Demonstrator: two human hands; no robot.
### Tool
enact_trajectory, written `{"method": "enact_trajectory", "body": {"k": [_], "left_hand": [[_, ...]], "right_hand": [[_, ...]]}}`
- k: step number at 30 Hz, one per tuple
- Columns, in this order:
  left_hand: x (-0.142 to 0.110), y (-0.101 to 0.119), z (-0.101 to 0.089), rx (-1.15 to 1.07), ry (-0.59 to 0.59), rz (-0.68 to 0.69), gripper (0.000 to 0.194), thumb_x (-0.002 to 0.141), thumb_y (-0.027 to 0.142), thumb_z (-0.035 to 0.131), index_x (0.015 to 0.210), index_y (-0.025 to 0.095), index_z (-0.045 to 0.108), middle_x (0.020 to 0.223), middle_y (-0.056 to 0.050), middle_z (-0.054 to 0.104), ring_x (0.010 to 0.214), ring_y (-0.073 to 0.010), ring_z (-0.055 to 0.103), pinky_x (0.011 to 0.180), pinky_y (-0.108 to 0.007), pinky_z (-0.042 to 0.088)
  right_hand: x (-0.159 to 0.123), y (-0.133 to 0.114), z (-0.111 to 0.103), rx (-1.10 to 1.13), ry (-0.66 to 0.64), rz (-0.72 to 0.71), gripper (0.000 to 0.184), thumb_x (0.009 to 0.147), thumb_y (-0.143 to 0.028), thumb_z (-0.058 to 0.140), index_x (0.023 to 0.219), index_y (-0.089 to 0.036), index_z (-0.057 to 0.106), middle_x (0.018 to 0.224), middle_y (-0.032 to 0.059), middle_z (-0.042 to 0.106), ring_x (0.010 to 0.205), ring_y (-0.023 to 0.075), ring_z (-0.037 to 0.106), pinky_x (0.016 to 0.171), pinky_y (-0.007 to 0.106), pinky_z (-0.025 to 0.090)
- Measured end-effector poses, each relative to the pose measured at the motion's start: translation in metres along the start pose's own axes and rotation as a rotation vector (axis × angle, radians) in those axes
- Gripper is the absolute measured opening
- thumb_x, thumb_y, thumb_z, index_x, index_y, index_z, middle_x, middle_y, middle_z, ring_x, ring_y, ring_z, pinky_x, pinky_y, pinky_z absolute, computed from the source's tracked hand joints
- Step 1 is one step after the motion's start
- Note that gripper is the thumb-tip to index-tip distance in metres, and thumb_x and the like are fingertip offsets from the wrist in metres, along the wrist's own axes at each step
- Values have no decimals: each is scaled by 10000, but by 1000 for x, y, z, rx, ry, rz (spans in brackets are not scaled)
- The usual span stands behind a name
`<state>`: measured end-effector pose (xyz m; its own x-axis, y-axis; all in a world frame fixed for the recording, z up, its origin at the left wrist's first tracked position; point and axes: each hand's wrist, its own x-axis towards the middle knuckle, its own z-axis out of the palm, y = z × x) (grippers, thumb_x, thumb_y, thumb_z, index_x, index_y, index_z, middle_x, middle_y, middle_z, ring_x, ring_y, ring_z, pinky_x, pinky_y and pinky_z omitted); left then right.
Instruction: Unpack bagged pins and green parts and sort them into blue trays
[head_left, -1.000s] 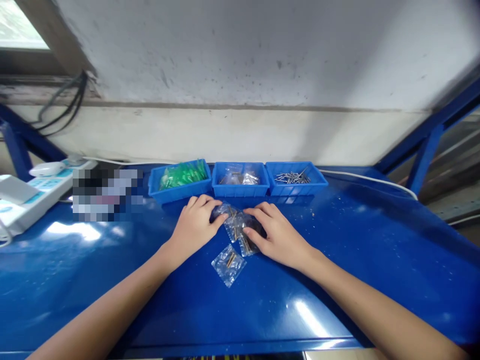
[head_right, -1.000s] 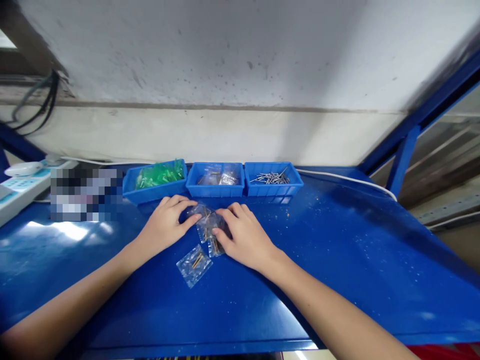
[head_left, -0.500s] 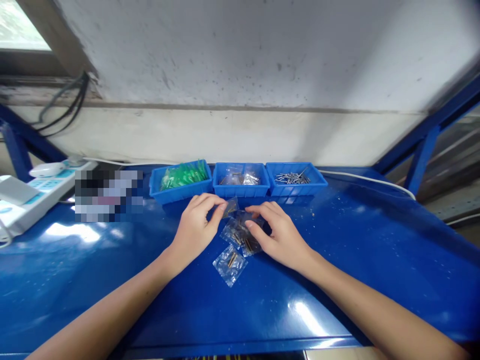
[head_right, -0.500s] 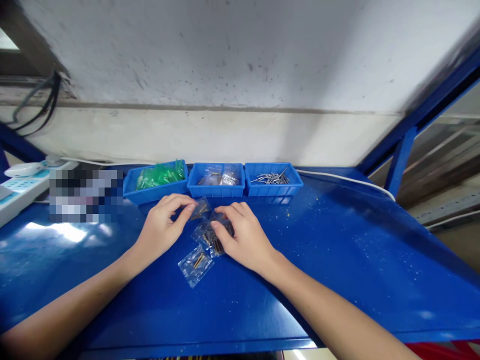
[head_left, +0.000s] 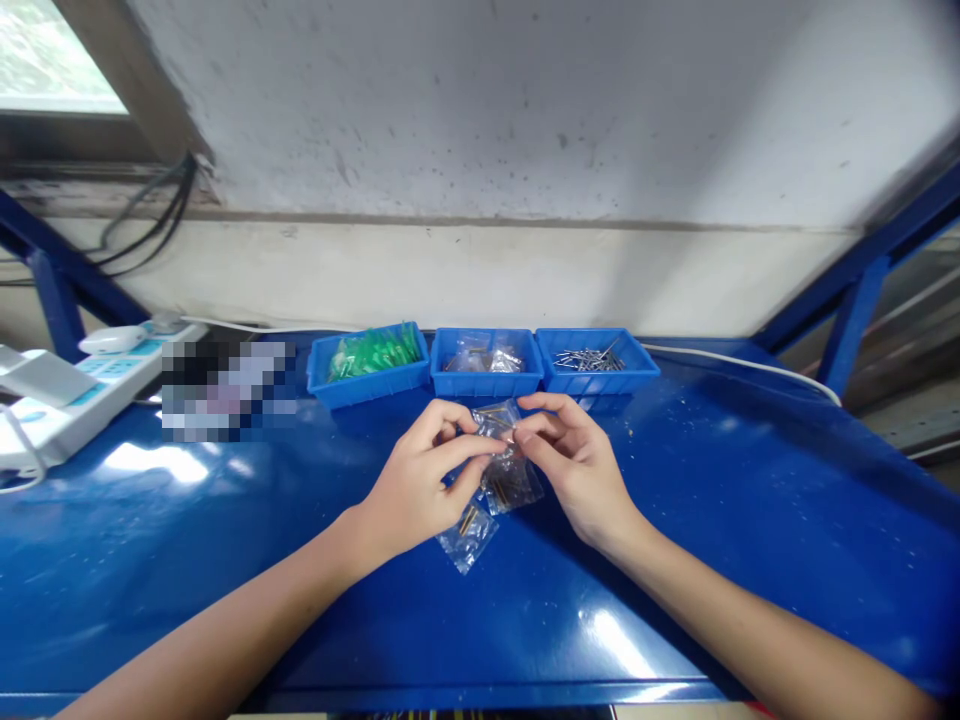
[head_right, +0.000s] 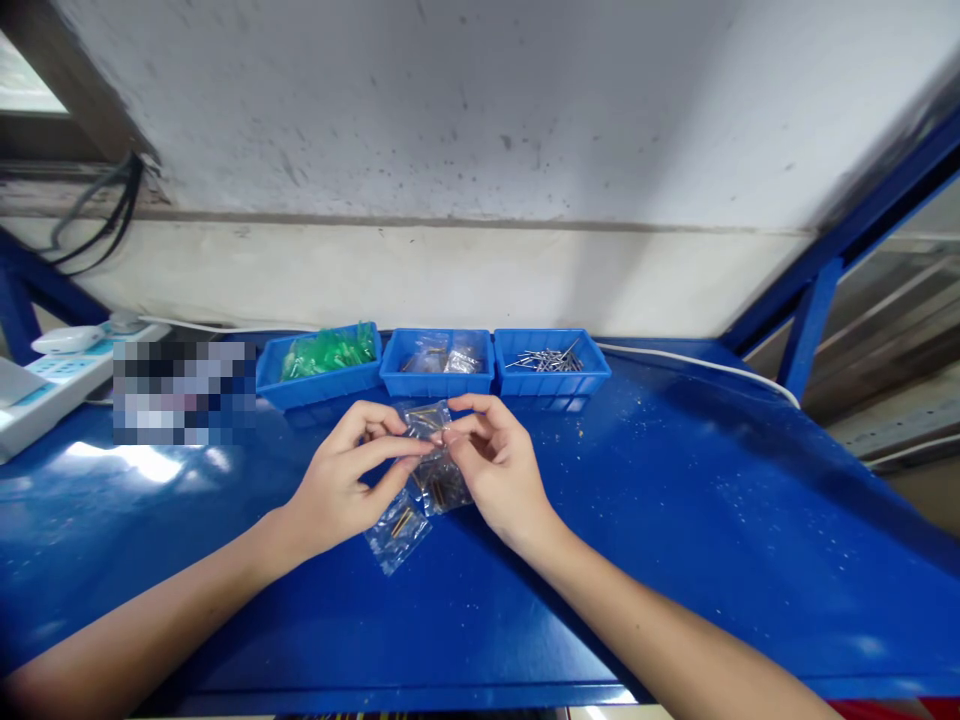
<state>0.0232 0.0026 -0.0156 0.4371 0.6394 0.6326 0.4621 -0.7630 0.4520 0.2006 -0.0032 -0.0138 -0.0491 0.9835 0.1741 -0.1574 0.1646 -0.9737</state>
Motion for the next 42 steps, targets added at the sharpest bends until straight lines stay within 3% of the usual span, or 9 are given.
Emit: {"method": "enact_trajectory", "body": {"k": [5, 9, 12, 15, 23, 28, 33, 35, 42], "left_hand": [[5, 3, -4, -172, -111, -227, 180, 864, 244, 522, 980, 191, 649, 854, -53, 559, 813, -175, 541, 738, -336, 471], [7, 1, -1, -451, -82, -510, 363, 936, 370, 366, 842, 166, 652, 701, -30, 595, 646, -141, 543, 610, -281, 451], [6, -2, 4, -556, -26, -609, 273, 896, 374, 469, 847, 167, 642, 683, -14, 610, 599, -123, 546, 564, -250, 449], [3, -3, 5, -425, 34, -550, 145, 850, 289, 557, 882, 173, 638, 728, -13, 639, 621, -124, 571, 592, -252, 470], [2, -2, 1, 96, 76, 50, 114, 828, 130, 576, 841, 198, 667, 820, -36, 606, 760, -150, 552, 708, -301, 458], [2, 1, 2, 44, -67, -105, 141, 803, 281, 626, 919, 207, 657, 892, -54, 596, 845, -202, 525, 805, -392, 401], [5, -2, 5, -525, -107, -577, 451, 950, 402, 283, 726, 152, 584, 696, -37, 583, 668, -152, 519, 662, -308, 417], [6, -5, 6, -642, -88, -696, 410, 932, 421, 345, 731, 148, 575, 668, -20, 568, 620, -133, 508, 607, -271, 413], [0, -7, 7, -219, 25, -391, 113, 836, 215, 561, 929, 166, 604, 794, -14, 630, 696, -134, 581, 669, -264, 464]], "right_hand": [[-3, 1, -3, -310, 37, -201, 320, 806, -196, 580, 1122, -228, 540, 810, 9, 673, 749, 147, 649, 714, 312, 526], [-6, -3, -5, -593, -45, -505, 223, 819, -102, 499, 914, -242, 645, 911, 26, 680, 892, 173, 637, 820, 369, 514], [-6, -2, -6, -711, -83, -572, 267, 805, -86, 474, 887, -255, 664, 1039, 58, 615, 1038, 211, 568, 862, 419, 493], [-4, -2, -5, -763, -57, -474, 242, 793, -137, 522, 961, -232, 668, 1076, 96, 520, 1054, 226, 525, 873, 426, 473], [0, -5, -1, -309, -209, 78, 321, 886, -402, 458, 711, -177, 606, 645, -1, 581, 605, 126, 536, 591, 273, 439], [0, 2, -4, -440, -154, -153, 168, 864, -265, 514, 918, -184, 651, 857, 37, 685, 724, 142, 613, 661, 278, 479], [3, 5, -13, -743, -255, -522, 264, 859, -129, 465, 1031, -204, 650, 811, 40, 634, 724, 146, 580, 674, 299, 489], [4, 6, -14, -784, -284, -562, 319, 841, -88, 445, 1056, -216, 643, 887, 56, 601, 799, 157, 571, 711, 315, 498], [3, 4, -12, -794, -213, -432, 297, 777, -224, 606, 1073, -196, 616, 1159, 116, 421, 1145, 247, 439, 988, 451, 394]]}}
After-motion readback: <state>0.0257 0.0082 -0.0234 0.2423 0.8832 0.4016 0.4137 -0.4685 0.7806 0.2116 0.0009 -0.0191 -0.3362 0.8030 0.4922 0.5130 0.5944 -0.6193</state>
